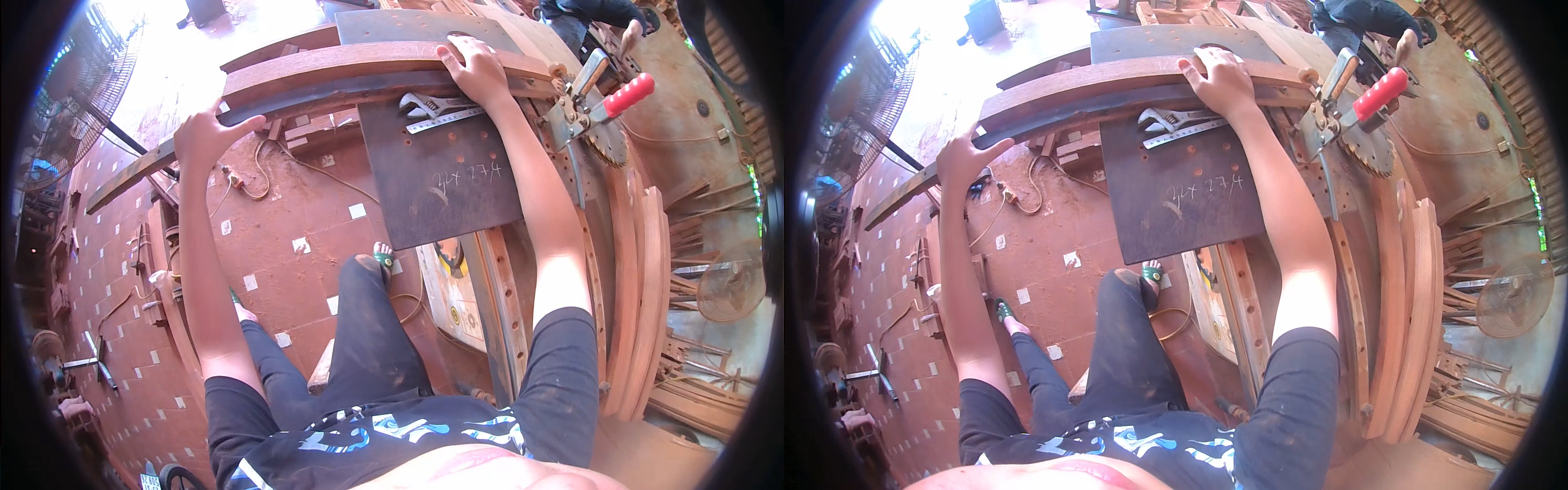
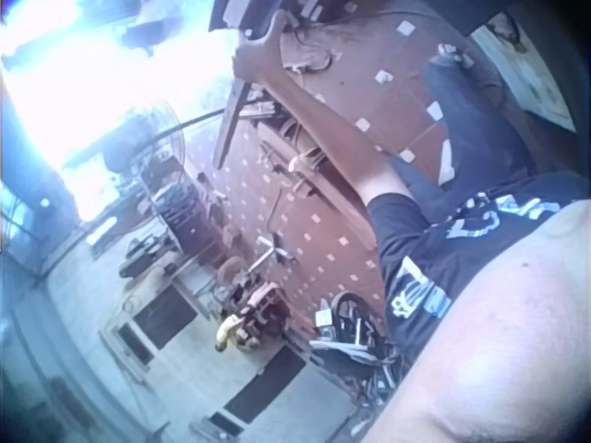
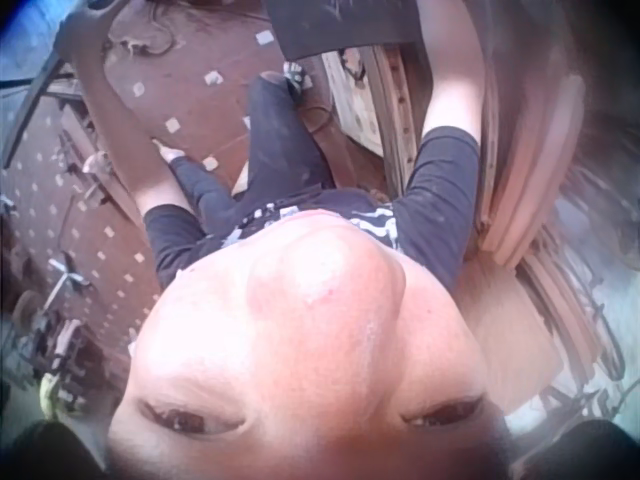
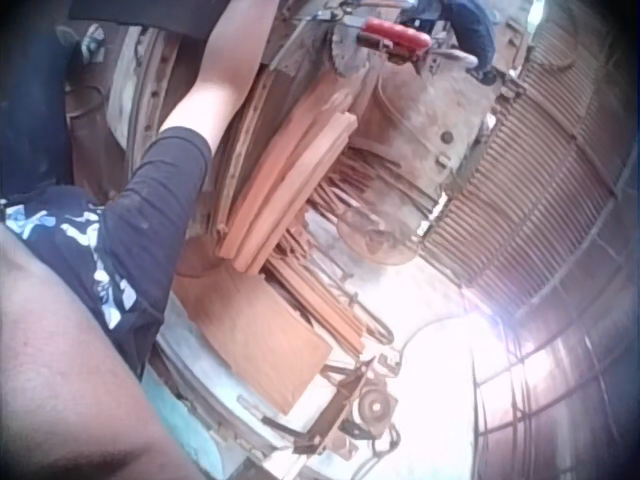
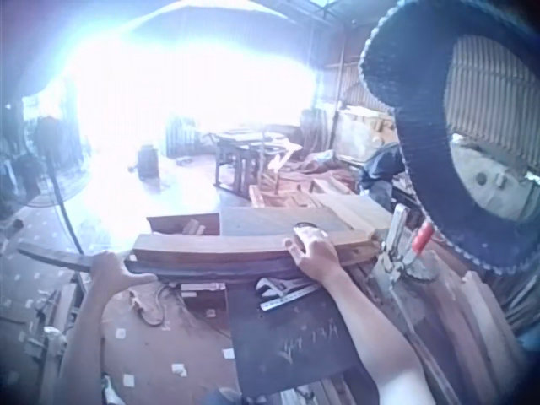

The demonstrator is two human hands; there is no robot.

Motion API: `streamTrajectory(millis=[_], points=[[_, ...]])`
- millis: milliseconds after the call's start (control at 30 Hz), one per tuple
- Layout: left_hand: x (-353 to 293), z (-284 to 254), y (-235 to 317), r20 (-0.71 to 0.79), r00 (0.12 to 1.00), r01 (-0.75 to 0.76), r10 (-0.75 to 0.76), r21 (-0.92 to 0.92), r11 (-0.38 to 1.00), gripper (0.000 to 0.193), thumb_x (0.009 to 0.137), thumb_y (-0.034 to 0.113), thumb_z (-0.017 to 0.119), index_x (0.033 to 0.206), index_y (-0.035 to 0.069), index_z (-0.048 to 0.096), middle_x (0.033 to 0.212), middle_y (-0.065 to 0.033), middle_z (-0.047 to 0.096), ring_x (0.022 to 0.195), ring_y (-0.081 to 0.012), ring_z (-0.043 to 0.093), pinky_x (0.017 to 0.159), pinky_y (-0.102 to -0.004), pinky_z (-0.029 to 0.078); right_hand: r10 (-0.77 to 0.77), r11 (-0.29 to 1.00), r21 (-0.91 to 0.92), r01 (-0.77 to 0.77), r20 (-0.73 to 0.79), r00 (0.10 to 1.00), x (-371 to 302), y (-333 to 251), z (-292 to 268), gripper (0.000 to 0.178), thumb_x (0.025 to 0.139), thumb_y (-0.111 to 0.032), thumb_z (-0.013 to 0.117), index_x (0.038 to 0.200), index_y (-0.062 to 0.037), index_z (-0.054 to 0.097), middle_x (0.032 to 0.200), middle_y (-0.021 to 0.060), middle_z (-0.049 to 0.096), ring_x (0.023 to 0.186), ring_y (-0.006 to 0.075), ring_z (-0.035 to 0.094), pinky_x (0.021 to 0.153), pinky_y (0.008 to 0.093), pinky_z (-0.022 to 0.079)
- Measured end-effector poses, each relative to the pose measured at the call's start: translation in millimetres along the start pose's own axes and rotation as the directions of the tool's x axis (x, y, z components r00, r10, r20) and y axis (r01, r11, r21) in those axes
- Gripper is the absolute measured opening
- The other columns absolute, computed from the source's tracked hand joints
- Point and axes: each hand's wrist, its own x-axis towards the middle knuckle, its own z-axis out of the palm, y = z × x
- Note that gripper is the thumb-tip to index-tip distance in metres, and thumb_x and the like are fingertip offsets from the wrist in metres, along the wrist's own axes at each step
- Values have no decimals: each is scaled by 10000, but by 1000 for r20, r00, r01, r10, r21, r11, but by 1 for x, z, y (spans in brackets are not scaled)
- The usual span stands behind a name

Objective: The person repeatedly rubs a curved wooden piece against a stationary surface in a workshop, likely sanding or smoothing it. The hands hold the wood and move it back and forth along the surface throughout the clip.

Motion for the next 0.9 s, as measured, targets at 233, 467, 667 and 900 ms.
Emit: streamTrajectory(millis=[233, 467, 667, 900], points=[[6, -13, 5, 136, 990, 39, -28, -78, 996, 1217, 628, 873, 723, 1556, 129, 467, 1192, -199, 732, 1063, -326, 728, 895, -419, 568, -10, 1000, 4, 10, 0, 1000, 4, -1, -3, 596, 1030, -579, 458, 1248, -77, 692, 1315, 117, 674, 1304, 302, 561, 1130, 438, 394], [13, -3, -7, 101, 995, 12, 13, -250, 968, 1226, 648, 757, 816, 1607, 136, 372, 1291, -245, 683, 1173, -341, 681, 1005, -421, 514, -11, 1000, 21, 13, -91, 996, 5, -4, -1, 557, 1027, -573, 469, 1155, -93, 721, 1250, 97, 699, 1272, 280, 578, 1137, 431, 365], [20, 2, -16, 100, 993, -10, 58, -428, 904, 1253, 610, 683, 884, 1605, 123, 366, 1359, -259, 636, 1216, -372, 645, 1031, -457, 498, 4, 1000, 26, -2, -75, 997, 4, -5, -3, 544, 1025, -567, 475, 1133, -96, 725, 1233, 93, 705, 1264, 273, 580, 1134, 427, 356], [17, -8, -5, 155, 988, 57, 11, -424, 904, 1216, 547, 752, 871, 1520, 147, 465, 1219, -210, 694, 1093, -292, 682, 973, -429, 520, 94, 995, 16, -93, -41, 995, 3, -10, -7, 519, 1012, -555, 499, 1146, -110, 729, 1239, 89, 708, 1284, 256, 576, 1130, 428, 356]])
